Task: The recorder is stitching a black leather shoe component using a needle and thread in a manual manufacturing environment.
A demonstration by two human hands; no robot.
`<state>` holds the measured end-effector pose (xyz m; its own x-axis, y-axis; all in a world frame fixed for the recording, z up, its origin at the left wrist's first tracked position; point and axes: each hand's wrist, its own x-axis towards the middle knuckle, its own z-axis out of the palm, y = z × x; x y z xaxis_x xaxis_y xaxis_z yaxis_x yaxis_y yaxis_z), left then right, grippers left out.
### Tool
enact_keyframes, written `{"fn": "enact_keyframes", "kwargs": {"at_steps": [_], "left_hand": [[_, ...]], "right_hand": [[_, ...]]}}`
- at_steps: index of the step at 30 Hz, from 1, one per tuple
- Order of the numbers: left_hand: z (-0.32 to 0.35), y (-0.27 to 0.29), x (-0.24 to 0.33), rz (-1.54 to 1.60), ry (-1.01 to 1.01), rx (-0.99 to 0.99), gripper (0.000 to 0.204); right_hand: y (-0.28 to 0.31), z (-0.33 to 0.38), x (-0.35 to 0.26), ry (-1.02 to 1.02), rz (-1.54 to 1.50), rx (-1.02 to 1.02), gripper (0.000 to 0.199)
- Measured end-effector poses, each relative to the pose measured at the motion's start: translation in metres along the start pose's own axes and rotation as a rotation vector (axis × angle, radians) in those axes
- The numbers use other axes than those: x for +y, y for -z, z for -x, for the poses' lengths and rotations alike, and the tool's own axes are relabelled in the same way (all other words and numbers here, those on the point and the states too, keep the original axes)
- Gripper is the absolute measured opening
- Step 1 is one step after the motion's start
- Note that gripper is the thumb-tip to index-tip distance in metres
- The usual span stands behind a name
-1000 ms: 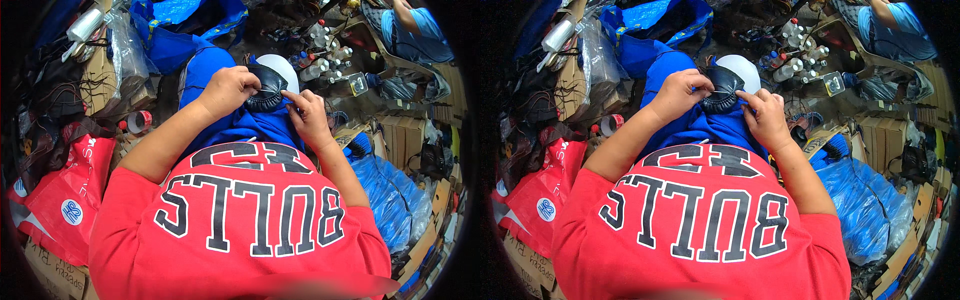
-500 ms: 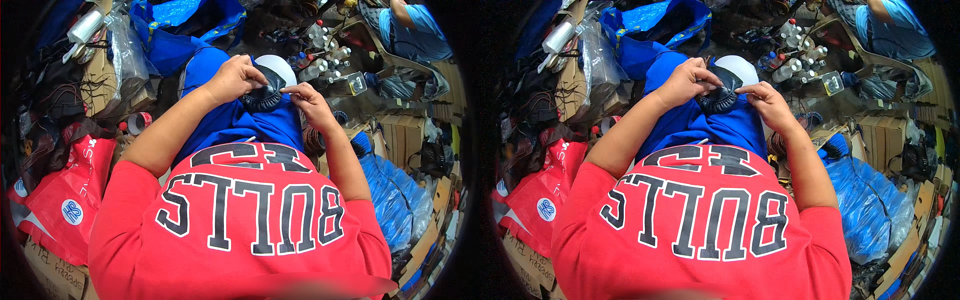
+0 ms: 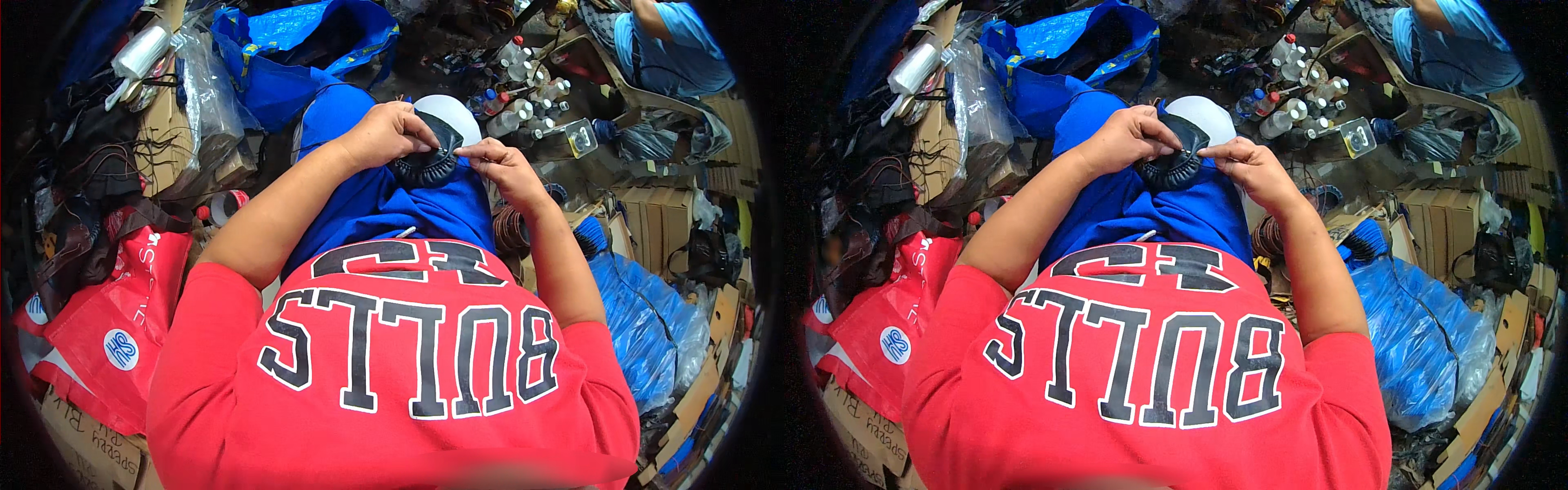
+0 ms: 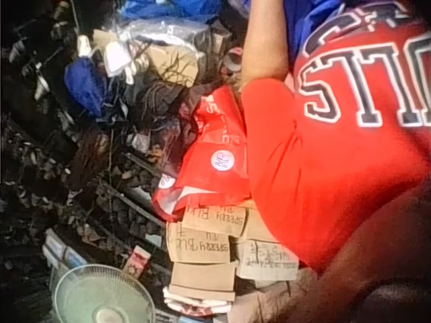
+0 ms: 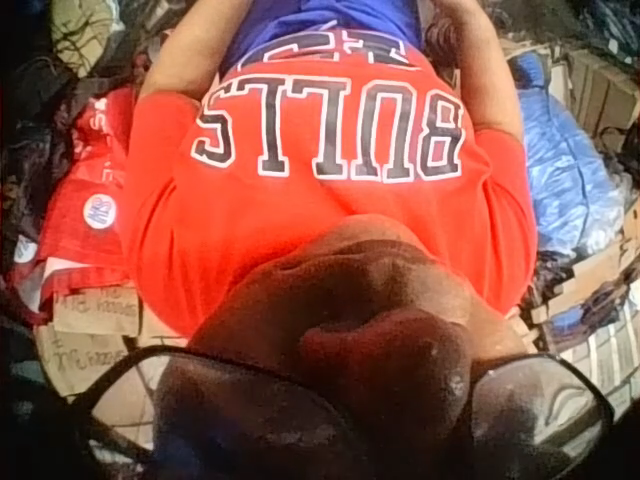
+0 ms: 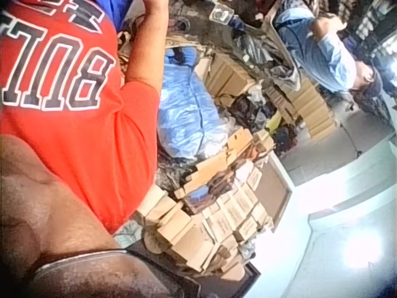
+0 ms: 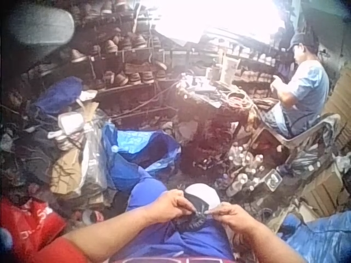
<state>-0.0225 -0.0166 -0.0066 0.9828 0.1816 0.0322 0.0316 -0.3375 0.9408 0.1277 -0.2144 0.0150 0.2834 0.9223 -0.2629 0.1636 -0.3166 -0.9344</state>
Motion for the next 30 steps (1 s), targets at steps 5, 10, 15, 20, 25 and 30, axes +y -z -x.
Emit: {"fn": "enact_keyframes", "kwargs": {"at_steps": [5,10,15,20,25,30], "left_hand": [[-0.017,0.005,-0.006,0.179,0.118,-0.153,0.016],[-0.020,0.013,0.020,-0.104,-0.070,-0.212,0.020],[-0.002,0.011,0.016,-0.080,0.098,-0.175,0.024],[0.001,-0.001,0.004,0.318,0.253,-0.114,0.024],[-0.006,-0.019,-0.006,0.337,0.164,-0.043,0.018],[-0.012,-0.020,0.000,0.231,0.131,-0.062,0.011]], "right_hand": [[0.004,-0.007,0.007,-0.012,-0.115,-0.071,0.024],[0.006,-0.004,0.004,-0.002,-0.072,-0.076,0.024],[-0.006,0.003,-0.001,-0.059,-0.232,-0.015,0.031],[-0.011,0.002,0.001,-0.090,-0.299,0.035,0.033],[-0.018,-0.001,0.004,-0.049,-0.338,0.104,0.027],[-0.014,-0.011,0.004,-0.036,-0.168,0.126,0.016]]}}
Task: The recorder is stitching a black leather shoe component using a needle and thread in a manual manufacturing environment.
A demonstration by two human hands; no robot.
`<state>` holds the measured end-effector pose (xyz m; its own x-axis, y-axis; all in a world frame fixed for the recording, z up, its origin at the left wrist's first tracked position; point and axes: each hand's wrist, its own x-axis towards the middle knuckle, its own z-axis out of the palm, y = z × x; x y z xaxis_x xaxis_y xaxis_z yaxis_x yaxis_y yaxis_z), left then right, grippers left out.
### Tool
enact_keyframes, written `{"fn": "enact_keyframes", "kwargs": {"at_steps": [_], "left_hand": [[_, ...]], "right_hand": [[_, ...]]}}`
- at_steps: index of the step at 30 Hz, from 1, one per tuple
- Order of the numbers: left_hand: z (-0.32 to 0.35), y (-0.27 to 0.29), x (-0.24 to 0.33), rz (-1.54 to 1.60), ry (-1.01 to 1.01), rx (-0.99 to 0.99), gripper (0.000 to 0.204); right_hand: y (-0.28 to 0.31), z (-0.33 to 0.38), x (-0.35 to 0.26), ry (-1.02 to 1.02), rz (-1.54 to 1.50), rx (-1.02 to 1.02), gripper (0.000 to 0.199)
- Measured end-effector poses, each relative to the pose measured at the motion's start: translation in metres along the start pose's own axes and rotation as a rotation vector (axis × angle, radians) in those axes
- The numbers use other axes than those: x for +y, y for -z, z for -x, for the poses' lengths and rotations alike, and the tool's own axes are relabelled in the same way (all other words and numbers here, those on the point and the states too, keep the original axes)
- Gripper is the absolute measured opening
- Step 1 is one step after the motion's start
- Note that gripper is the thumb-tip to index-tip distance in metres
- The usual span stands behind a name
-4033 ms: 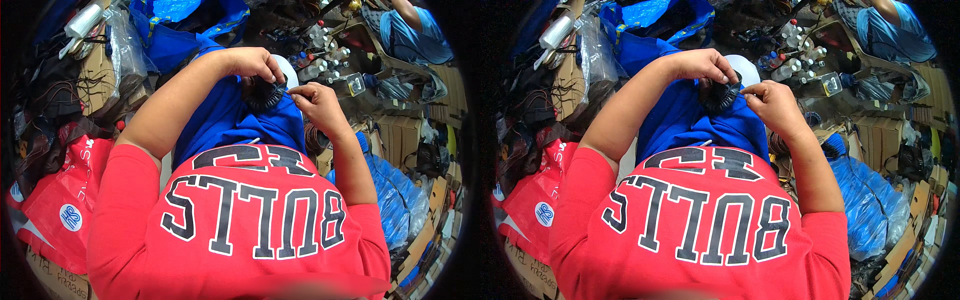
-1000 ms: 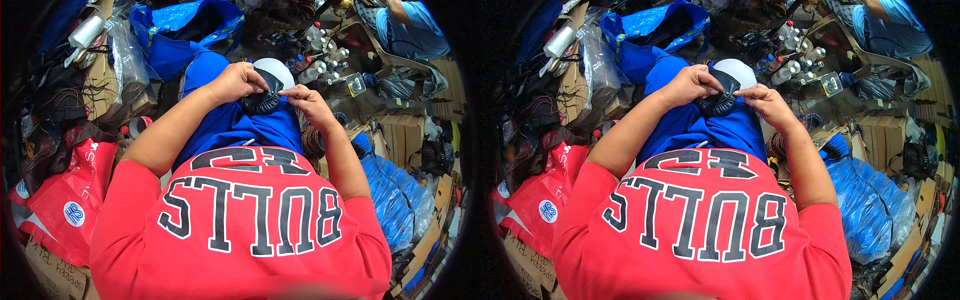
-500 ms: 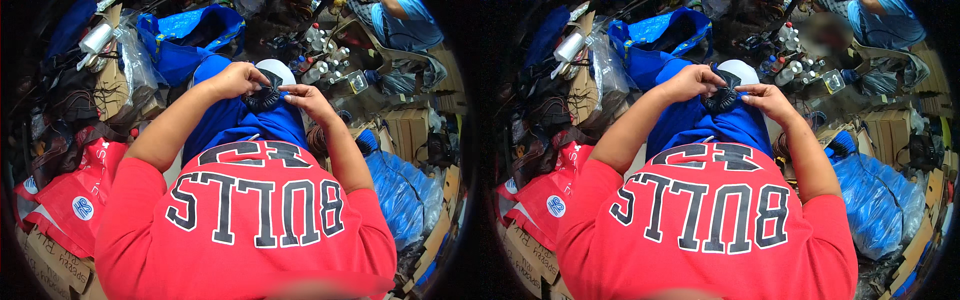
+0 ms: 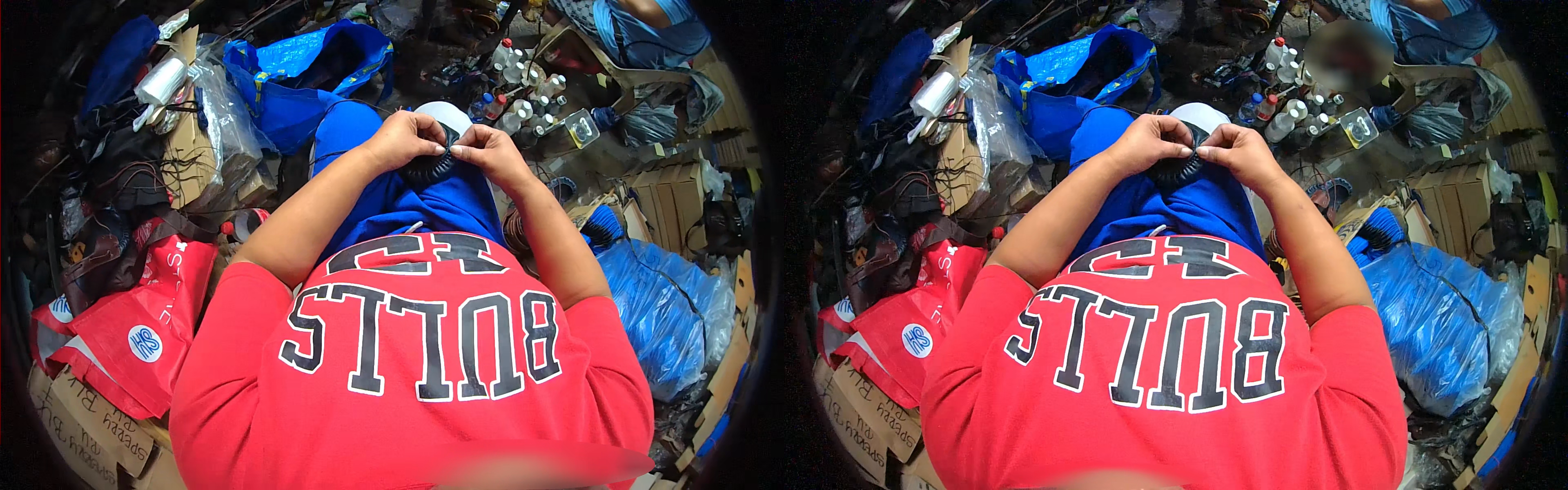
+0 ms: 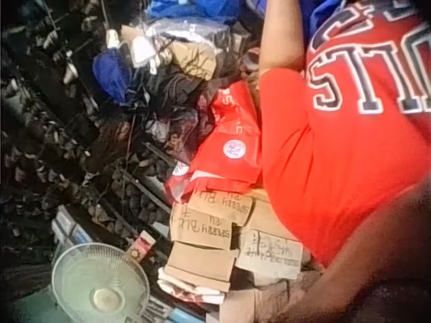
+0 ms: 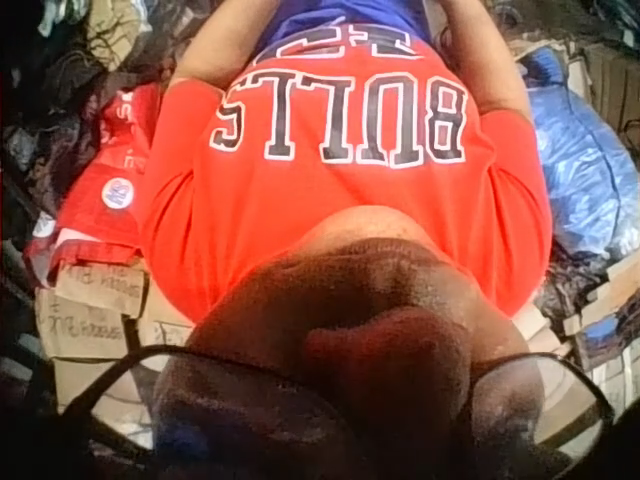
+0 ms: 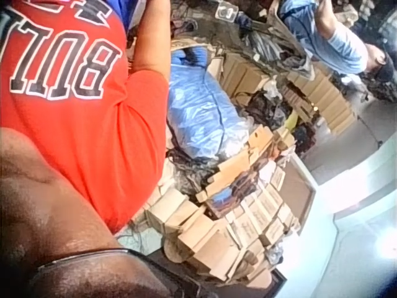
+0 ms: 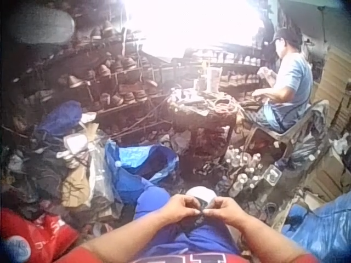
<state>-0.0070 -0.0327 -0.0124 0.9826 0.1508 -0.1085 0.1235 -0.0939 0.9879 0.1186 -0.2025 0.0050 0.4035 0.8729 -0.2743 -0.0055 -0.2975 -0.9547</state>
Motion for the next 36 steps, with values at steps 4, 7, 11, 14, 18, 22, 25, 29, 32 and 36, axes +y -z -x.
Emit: {"fn": "enact_keyframes", "kwargs": {"at_steps": [4,7,11,14,18,22,25,29,32,36], "left_hand": [[0.010,0.013,0.013,-0.250,-0.032,0.099,0.006],[0.018,0.018,0.010,-0.053,0.073,0.035,0.007],[0.016,0.009,0.025,-0.327,0.071,-0.013,0.006],[0.010,0.004,0.038,-0.453,0.129,-0.041,0.009],[0.009,0.007,0.046,-0.553,0.127,-0.087,0.012],[0.011,0.009,0.042,-0.697,-0.095,-0.143,0.010],[0.004,0.003,0.046,-0.745,-0.158,-0.173,0.012],[0.008,0.011,0.044,-0.742,-0.094,-0.166,0.013],[0.011,0.015,0.041,-0.700,-0.111,-0.161,0.013],[0.013,0.016,0.041,-0.718,-0.114,-0.174,0.012]], "right_hand": [[0.013,-0.003,0.016,0.195,0.220,0.064,0.017],[0.023,0.004,0.010,0.025,-0.011,0.000,0.018],[0.015,0.015,0.005,-0.011,-0.183,-0.053,0.020],[0.020,0.014,0.012,0.083,0.152,-0.033,0.022],[0.034,0.039,0.000,-0.021,-0.026,-0.062,0.015],[0.051,0.035,-0.024,0.141,-0.012,0.040,0.018],[0.082,0.001,0.024,0.205,0.674,0.167,0.021],[0.051,0.014,-0.008,0.157,0.568,0.305,0.015],[0.023,0.028,-0.049,0.198,0.802,0.050,0.014],[-0.009,0.016,-0.051,0.315,1.185,-0.086,0.011]]}}
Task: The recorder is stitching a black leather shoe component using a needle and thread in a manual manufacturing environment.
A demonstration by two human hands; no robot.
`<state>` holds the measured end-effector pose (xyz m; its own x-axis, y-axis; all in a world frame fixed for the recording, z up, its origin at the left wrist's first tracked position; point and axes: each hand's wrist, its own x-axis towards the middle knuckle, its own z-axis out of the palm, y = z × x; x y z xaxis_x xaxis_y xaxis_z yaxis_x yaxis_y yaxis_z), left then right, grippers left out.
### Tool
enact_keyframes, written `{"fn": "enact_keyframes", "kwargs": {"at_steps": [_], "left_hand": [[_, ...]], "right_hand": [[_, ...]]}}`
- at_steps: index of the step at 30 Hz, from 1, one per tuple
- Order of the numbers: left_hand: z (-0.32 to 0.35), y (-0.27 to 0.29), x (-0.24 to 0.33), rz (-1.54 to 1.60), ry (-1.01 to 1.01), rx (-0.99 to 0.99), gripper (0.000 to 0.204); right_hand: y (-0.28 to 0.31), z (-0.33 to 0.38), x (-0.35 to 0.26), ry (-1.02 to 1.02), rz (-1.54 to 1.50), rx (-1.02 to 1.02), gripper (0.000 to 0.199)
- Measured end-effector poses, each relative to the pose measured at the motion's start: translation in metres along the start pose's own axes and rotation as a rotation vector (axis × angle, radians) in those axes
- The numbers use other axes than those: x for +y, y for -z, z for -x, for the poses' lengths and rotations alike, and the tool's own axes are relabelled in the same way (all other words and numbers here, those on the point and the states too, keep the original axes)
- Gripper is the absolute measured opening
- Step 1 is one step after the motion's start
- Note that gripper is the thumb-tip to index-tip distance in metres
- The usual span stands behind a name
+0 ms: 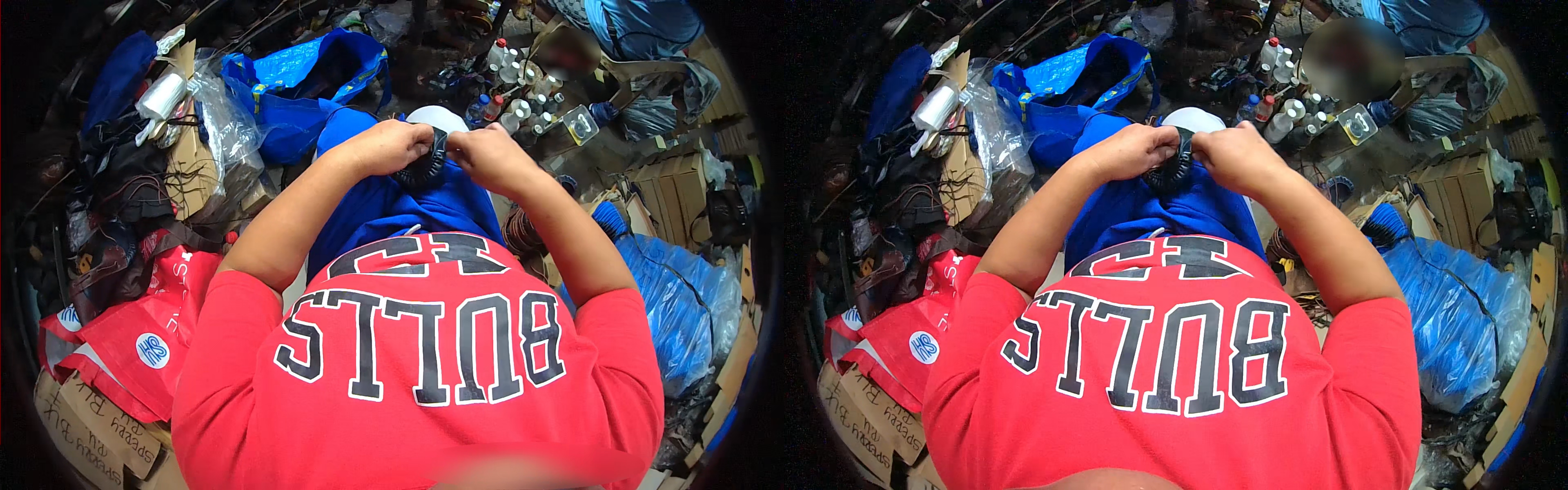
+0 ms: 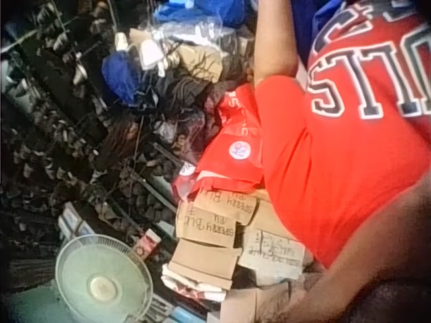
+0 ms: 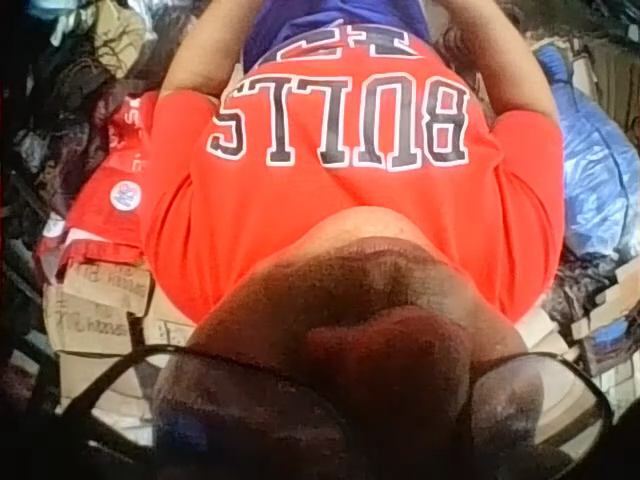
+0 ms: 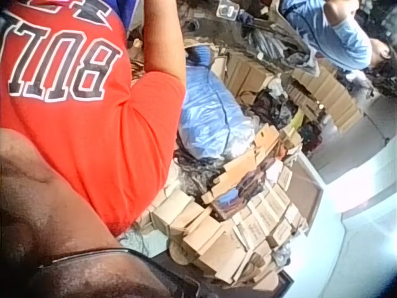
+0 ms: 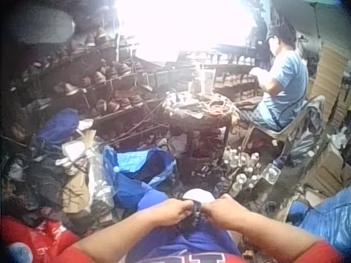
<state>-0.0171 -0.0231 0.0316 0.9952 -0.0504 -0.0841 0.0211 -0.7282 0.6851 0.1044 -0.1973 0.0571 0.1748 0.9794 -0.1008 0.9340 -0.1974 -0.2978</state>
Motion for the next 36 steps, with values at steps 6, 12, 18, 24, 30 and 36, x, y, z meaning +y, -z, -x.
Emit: {"fn": "enact_keyframes", "kwargs": {"at_steps": [6,12,18,24,30,36], "left_hand": [[0.036,0.021,-0.020,-0.067,-0.027,0.066,0.010],[0.148,0.093,-0.083,0.395,0.321,0.426,0.009],[0.089,0.098,-0.012,1.138,-0.313,0.608,0.017],[0.102,0.083,0.033,1.233,-0.232,0.265,0.027],[0.161,0.103,-0.071,-0.210,0.373,0.380,0.018],[0.322,0.265,-0.099,-0.852,1.244,0.885,0.028]], "right_hand": [[-0.005,0.001,0.024,0.088,0.012,0.036,0.007],[-0.014,0.072,0.104,-0.417,-0.719,0.257,0.008],[0.021,0.005,0.045,-0.061,-1.801,0.615,0.020],[0.032,0.010,0.019,0.235,-1.591,0.141,0.023],[0.010,0.092,0.101,-0.404,-0.421,0.075,0.024],[0.049,0.336,0.295,-1.163,0.350,0.174,0.032]]}}
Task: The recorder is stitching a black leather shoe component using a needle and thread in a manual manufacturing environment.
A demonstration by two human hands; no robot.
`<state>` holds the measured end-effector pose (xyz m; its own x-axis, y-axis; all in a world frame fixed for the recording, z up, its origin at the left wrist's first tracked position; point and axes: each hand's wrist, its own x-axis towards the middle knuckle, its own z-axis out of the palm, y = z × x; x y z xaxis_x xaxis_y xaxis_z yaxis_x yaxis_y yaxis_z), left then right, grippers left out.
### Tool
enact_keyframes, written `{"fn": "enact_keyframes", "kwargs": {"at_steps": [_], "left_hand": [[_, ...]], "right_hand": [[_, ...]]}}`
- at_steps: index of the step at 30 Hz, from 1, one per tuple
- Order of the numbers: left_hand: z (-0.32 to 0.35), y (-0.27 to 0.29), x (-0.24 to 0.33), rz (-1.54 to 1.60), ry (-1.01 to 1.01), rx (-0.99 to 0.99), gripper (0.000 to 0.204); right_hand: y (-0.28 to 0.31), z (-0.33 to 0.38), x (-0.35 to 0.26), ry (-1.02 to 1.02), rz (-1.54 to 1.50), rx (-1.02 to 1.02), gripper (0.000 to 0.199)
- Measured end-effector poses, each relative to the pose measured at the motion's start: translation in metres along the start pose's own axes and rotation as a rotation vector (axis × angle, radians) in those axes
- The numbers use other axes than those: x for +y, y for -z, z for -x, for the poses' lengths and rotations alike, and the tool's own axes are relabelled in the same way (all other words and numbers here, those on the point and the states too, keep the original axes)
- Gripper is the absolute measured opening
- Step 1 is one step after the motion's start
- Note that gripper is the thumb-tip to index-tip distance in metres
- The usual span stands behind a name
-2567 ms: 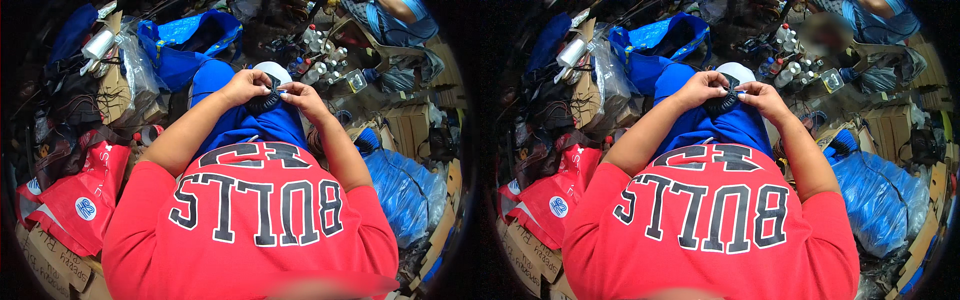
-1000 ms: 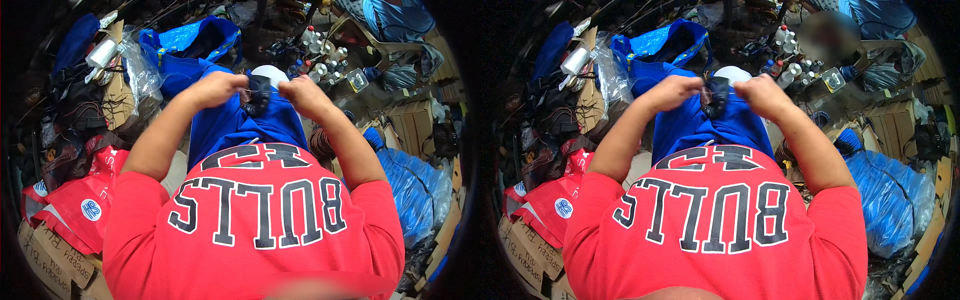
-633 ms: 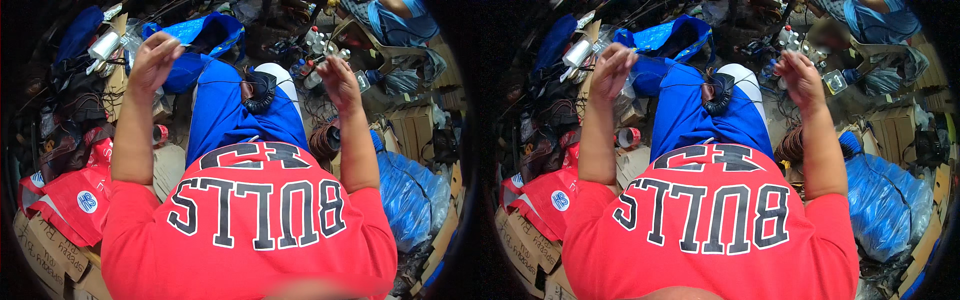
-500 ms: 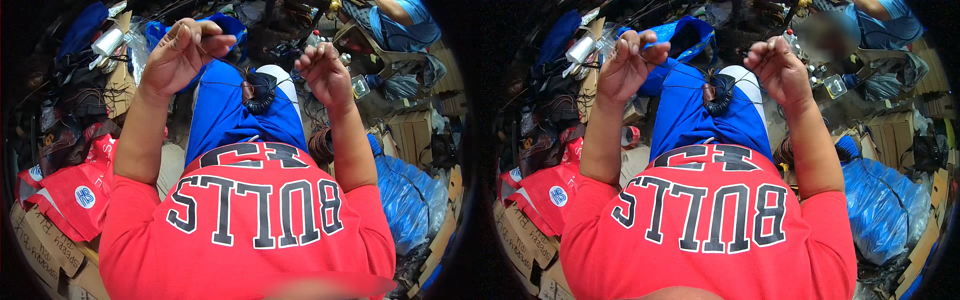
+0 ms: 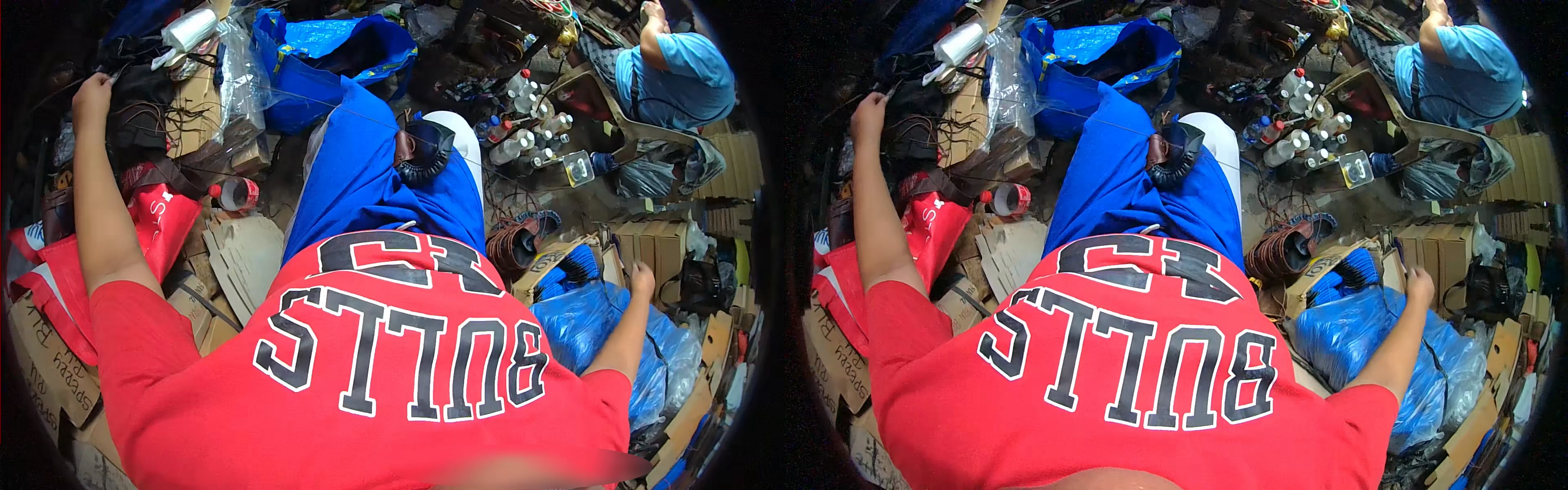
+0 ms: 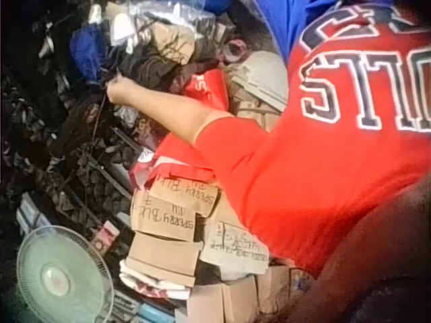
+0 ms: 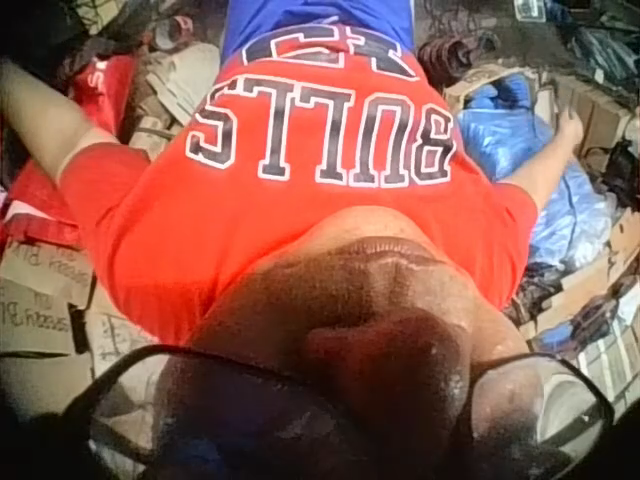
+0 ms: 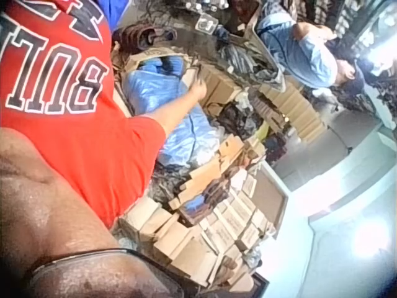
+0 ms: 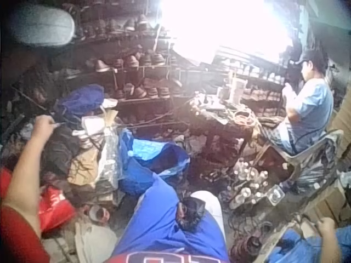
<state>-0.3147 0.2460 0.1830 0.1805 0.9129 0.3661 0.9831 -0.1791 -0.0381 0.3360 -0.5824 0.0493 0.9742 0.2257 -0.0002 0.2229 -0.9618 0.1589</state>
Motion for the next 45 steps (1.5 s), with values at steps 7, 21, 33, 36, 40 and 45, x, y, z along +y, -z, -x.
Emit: {"fn": "enact_keyframes", "kwargs": {"at_steps": [7,21,33,36,40,45], "left_hand": [[0.158,-0.069,0.193,0.855,-0.671,-0.227,0.036],[0.271,-0.067,0.326,1.094,-0.978,-0.631,0.013],[0.271,-0.082,0.329,1.150,-1.081,-0.516,0.018],[0.271,-0.069,0.328,1.184,-0.964,-0.862,0.015],[0.254,-0.054,0.309,0.973,-1.045,-0.811,0.013],[0.210,-0.093,0.260,1.042,-0.914,-0.784,0.015]], "right_hand": [[-0.007,0.059,-0.215,0.404,-0.585,-0.385,0.051],[0.015,0.131,-0.400,0.482,-1.466,-0.989,0.029],[0.016,0.135,-0.405,0.422,-1.422,-0.916,0.028],[0.016,0.136,-0.404,0.423,-1.422,-0.914,0.028],[0.010,0.134,-0.394,0.392,-1.506,-0.872,0.027],[-0.005,0.113,-0.365,0.405,-1.478,-0.942,0.021]]}}
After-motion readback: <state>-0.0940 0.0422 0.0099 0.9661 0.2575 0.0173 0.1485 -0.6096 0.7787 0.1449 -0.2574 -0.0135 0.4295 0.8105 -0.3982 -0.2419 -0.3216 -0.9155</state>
